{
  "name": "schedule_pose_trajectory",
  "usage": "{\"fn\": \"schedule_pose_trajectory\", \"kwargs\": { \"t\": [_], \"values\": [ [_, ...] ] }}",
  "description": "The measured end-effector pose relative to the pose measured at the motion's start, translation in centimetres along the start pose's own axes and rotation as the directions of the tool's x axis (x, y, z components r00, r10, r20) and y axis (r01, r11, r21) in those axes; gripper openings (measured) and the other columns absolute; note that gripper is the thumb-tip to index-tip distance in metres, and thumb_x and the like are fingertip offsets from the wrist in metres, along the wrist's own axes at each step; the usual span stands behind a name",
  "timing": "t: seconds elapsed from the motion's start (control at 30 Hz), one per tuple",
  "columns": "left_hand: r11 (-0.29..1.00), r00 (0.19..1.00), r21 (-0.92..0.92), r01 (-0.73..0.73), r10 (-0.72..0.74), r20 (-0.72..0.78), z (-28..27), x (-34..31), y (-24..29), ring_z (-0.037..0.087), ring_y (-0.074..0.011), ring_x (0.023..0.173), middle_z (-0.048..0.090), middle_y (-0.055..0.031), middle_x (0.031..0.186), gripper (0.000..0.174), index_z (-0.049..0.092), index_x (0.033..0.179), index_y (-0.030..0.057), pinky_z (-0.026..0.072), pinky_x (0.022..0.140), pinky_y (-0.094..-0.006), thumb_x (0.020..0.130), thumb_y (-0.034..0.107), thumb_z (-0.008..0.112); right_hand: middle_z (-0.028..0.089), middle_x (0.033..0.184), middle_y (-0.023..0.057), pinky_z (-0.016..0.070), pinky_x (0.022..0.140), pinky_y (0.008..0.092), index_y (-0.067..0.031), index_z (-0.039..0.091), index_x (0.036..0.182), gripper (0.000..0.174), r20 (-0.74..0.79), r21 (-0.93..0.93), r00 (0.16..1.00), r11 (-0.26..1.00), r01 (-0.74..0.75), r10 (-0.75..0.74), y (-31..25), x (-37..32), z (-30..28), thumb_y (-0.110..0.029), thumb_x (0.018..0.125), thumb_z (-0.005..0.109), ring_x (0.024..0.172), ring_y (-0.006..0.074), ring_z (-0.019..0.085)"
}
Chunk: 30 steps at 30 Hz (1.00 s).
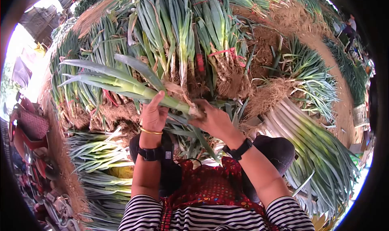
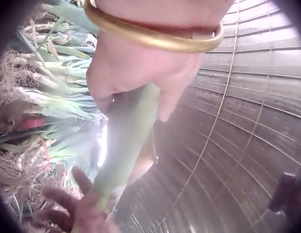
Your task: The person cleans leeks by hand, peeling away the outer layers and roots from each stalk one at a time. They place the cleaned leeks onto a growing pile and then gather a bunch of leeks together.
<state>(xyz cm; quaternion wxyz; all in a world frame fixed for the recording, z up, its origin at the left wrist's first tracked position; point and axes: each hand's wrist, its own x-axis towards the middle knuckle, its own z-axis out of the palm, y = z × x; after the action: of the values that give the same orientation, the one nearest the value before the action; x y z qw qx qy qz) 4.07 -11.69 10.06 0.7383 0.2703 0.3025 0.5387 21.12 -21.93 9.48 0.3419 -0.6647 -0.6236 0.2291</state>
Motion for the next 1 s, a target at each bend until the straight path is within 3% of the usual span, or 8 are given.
{"fn": "schedule_pose_trajectory", "kwargs": {
  "t": [0.27,0.4,0.47,0.53,0.67,0.77,0.87,1.0],
  "values": [
    [1.000,1.000,-0.007,-0.022,0.021,-0.012,0.3,-1.0,-0.2,0.059,-0.0181,0.087,0.060,-0.0054,0.095,0.029,0.053,0.106,0.0045,0.0509,0.077,-0.0339,0.080,0.009,0.065,0.063,0.073,0.0161,0.0501,0.061,0.0368,-0.0008,0.058,0.101,0.030,-0.149,0.336,0.986,0.942,-0.016,0.070,-2.3,2.0,0.0,-0.028,0.091,0.050,0.068,0.0304,0.063],
    [0.998,0.996,-0.038,-0.054,0.051,-0.080,-1.3,-0.3,1.3,0.060,-0.0192,0.080,0.061,-0.0088,0.090,0.027,0.052,0.102,0.0042,0.0522,0.074,-0.0344,0.081,0.013,0.066,0.054,0.059,0.0029,0.0450,0.048,0.0275,-0.0017,0.059,0.094,0.032,0.151,0.986,0.972,0.037,-0.160,0.180,-1.1,0.3,-3.2,-0.029,0.096,0.042,0.053,0.0115,0.054],
    [0.995,0.997,-0.076,-0.059,0.054,-0.060,-1.7,0.3,2.5,0.061,-0.0192,0.077,0.062,-0.0101,0.087,0.029,0.051,0.103,0.0041,0.0533,0.072,-0.0342,0.080,0.012,0.066,0.051,0.057,0.0045,0.0442,0.048,0.0294,-0.0027,0.059,0.092,0.028,0.137,0.964,0.969,0.200,-0.178,0.203,0.0,-1.2,-4.4,-0.026,0.095,0.044,0.050,0.0138,0.051],
    [0.991,0.980,-0.011,-0.133,0.130,-0.153,-1.2,0.1,4.2,0.062,-0.0191,0.075,0.062,-0.0097,0.083,0.024,0.053,0.098,0.0027,0.0524,0.064,-0.0285,0.078,0.007,0.066,0.057,0.063,0.0101,0.0452,0.051,0.0340,-0.0049,0.059,0.094,0.023,0.040,0.181,0.996,0.981,0.071,-0.080,3.5,-2.4,-4.2,-0.025,0.091,0.048,0.057,0.0216,0.058],
    [0.975,0.956,0.074,-0.209,0.219,-0.195,-2.1,0.3,6.6,0.062,-0.0174,0.073,0.064,-0.0122,0.086,0.022,0.054,0.095,0.0028,0.0505,0.059,-0.0249,0.078,0.007,0.067,0.063,0.090,0.0159,0.0463,0.071,0.0457,-0.0066,0.059,0.097,0.024,0.274,-0.487,0.908,0.860,-0.152,0.316,10.8,-6.5,-3.2,-0.027,0.088,0.048,0.083,0.0344,0.061],
    [0.958,0.933,0.113,-0.264,0.283,-0.224,-0.8,-0.6,8.5,0.062,-0.0172,0.074,0.064,-0.0112,0.088,0.024,0.055,0.097,0.0021,0.0502,0.057,-0.0248,0.077,0.006,0.068,0.063,0.089,0.0178,0.0474,0.070,0.0454,-0.0077,0.060,0.107,0.028,0.295,-0.578,0.955,0.799,0.167,0.014,14.2,-10.4,-2.7,-0.026,0.087,0.052,0.083,0.0353,0.060],
    [0.933,0.920,0.201,-0.297,0.336,-0.203,-0.9,-1.0,9.0,0.062,-0.0186,0.077,0.063,-0.0104,0.091,0.032,0.053,0.104,0.0022,0.0505,0.060,-0.0267,0.077,0.007,0.068,0.063,0.099,0.0141,0.0454,0.081,0.0438,-0.0098,0.058,0.107,0.029,0.060,-0.447,0.985,0.886,-0.119,0.162,9.6,-6.8,-5.0,-0.029,0.085,0.054,0.092,0.0328,0.059],
    [0.848,0.884,0.350,-0.399,0.457,-0.101,0.6,-1.6,5.6,0.061,-0.0197,0.082,0.059,-0.0096,0.095,0.039,0.049,0.108,0.0025,0.0526,0.062,-0.0307,0.076,0.008,0.070,0.062,0.095,0.0137,0.0461,0.080,0.0424,-0.0096,0.054,0.112,0.034,-0.322,-0.149,0.917,0.969,0.196,-0.235,1.1,-4.0,-5.0,-0.025,0.082,0.061,0.092,0.0318,0.059]
  ]
}}
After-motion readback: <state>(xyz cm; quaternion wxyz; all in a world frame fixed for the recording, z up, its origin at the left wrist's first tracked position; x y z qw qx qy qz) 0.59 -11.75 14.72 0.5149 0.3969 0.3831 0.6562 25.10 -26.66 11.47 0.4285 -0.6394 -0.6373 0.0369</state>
